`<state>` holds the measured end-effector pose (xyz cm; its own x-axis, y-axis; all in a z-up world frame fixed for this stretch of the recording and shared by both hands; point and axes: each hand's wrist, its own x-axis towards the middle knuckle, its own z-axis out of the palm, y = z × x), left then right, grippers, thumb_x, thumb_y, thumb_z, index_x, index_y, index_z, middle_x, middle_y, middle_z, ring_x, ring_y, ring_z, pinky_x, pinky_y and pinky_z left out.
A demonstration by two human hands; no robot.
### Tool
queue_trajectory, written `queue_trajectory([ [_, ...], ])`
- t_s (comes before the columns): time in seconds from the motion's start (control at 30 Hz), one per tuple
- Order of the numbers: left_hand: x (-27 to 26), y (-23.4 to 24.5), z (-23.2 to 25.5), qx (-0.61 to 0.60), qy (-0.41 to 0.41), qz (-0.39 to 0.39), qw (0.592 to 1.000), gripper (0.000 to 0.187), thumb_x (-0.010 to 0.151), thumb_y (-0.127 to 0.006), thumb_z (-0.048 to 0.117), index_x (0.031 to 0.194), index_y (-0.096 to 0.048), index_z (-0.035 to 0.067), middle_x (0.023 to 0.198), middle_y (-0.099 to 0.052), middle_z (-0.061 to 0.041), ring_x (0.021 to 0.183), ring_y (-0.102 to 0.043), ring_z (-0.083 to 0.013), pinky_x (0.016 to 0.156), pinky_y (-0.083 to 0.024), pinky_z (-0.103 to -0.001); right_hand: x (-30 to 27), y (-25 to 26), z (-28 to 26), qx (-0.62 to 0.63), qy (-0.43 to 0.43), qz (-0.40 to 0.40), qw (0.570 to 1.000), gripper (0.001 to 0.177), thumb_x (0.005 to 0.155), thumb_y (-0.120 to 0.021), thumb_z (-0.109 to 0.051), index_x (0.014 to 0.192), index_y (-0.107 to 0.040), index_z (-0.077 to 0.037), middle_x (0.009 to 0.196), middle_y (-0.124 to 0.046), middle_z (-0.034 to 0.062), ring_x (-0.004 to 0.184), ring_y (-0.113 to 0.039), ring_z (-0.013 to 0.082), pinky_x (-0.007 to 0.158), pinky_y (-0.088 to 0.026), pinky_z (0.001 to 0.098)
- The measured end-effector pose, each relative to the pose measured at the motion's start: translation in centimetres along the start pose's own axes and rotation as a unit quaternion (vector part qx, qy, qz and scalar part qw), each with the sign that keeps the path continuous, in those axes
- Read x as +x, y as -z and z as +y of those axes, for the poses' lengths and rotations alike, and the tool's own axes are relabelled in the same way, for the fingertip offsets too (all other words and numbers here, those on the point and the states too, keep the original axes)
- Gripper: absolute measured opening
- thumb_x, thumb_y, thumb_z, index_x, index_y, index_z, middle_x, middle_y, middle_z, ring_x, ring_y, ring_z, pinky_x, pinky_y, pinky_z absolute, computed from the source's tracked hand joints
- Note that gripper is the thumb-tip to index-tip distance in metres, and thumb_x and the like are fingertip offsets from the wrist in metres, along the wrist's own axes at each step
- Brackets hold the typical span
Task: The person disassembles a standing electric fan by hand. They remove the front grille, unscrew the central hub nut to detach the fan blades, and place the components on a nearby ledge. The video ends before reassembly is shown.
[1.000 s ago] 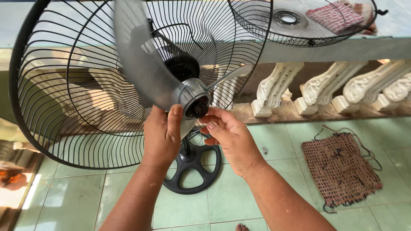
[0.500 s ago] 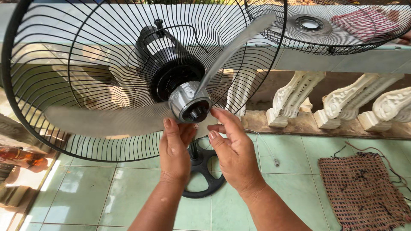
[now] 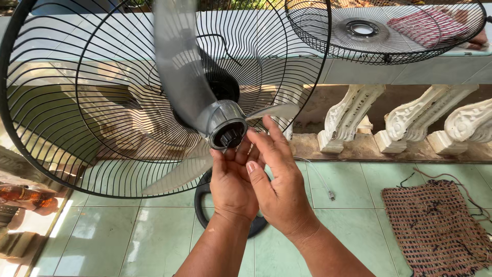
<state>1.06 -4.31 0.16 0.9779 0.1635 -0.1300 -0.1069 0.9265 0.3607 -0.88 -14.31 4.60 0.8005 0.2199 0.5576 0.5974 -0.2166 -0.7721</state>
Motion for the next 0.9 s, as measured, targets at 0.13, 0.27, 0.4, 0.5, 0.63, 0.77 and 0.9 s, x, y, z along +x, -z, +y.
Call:
queue_trajectory([
  [0.13, 0.1, -0.1, 0.2, 0.037, 0.046, -0.002, 0.998, 0.062, 0.106, -0.020, 0.050, 0.134, -0.057, 0.008, 0.140, -0.060, -0.012, 0.129, -0.055, -0.0301, 0.112, -0.042, -0.044, 0.0, -0.4, -0.1, -0.010, 0.016, -0.006, 1.000, 0.046, 0.100, -0.056, -0.006, 0.145, -0.052, 0.000, 0.162, -0.040, 0.0259, 0.150, -0.044, 0.0384, 0.118, -0.043, 0.0440],
  [0.27, -0.1, -0.1, 0.6, 0.068, 0.078, 0.015, 0.995, 0.064, 0.105, -0.020, 0.050, 0.134, -0.057, 0.007, 0.141, -0.060, -0.013, 0.129, -0.057, -0.0302, 0.110, -0.045, -0.044, -0.1, -0.7, -0.2, -0.029, 0.026, -0.013, 0.999, 0.048, 0.100, -0.056, -0.005, 0.147, -0.050, 0.001, 0.161, -0.042, 0.0259, 0.151, -0.043, 0.0395, 0.121, -0.040, 0.0453],
  [0.4, -0.2, -0.4, 1.3, 0.098, 0.133, 0.041, 0.985, 0.062, 0.104, -0.024, 0.053, 0.132, -0.060, 0.009, 0.132, -0.063, -0.010, 0.122, -0.059, -0.0290, 0.105, -0.048, -0.045, -0.1, -1.1, -0.4, -0.031, 0.028, -0.016, 0.999, 0.051, 0.099, -0.057, -0.004, 0.149, -0.048, 0.000, 0.161, -0.041, 0.0259, 0.151, -0.042, 0.0402, 0.121, -0.040, 0.0451],
  [0.5, -0.3, -0.9, 1.6, 0.129, 0.150, 0.034, 0.980, 0.063, 0.102, -0.026, 0.054, 0.129, -0.062, 0.010, 0.125, -0.068, -0.009, 0.115, -0.064, -0.0258, 0.099, -0.052, -0.041, 0.0, -1.4, -0.6, -0.037, 0.039, -0.018, 0.998, 0.053, 0.099, -0.057, -0.004, 0.151, -0.047, 0.000, 0.161, -0.041, 0.0259, 0.152, -0.041, 0.0405, 0.122, -0.039, 0.0452],
  [0.63, 0.0, -0.9, 1.7, 0.170, 0.138, 0.042, 0.975, 0.062, 0.104, -0.032, 0.055, 0.125, -0.062, 0.005, 0.112, -0.069, -0.011, 0.103, -0.067, -0.0239, 0.090, -0.055, -0.040, 0.0, -1.6, -0.9, -0.044, 0.049, -0.019, 0.998, 0.054, 0.099, -0.057, -0.003, 0.151, -0.046, -0.001, 0.162, -0.040, 0.0256, 0.151, -0.043, 0.0400, 0.122, -0.041, 0.0446],
  [0.77, 0.5, -0.4, 1.4, 0.152, 0.137, 0.035, 0.978, 0.057, 0.101, -0.030, 0.048, 0.120, -0.061, 0.005, 0.110, -0.071, -0.011, 0.100, -0.069, -0.0238, 0.088, -0.057, -0.040, 0.1, -1.7, -1.0, -0.048, 0.052, -0.026, 0.997, 0.053, 0.100, -0.056, -0.002, 0.152, -0.046, -0.002, 0.163, -0.039, 0.0246, 0.151, -0.044, 0.0388, 0.121, -0.043, 0.0433],
  [0.9, 0.4, -0.2, 1.4, 0.168, 0.140, 0.064, 0.974, 0.051, 0.103, -0.034, 0.045, 0.113, -0.060, 0.002, 0.104, -0.070, -0.014, 0.094, -0.069, -0.0251, 0.085, -0.058, -0.041, 0.1, -1.8, -1.0, -0.069, 0.058, -0.029, 0.996, 0.052, 0.099, -0.057, -0.002, 0.150, -0.048, -0.002, 0.163, -0.038, 0.0237, 0.151, -0.043, 0.0387, 0.120, -0.043, 0.0432],
])
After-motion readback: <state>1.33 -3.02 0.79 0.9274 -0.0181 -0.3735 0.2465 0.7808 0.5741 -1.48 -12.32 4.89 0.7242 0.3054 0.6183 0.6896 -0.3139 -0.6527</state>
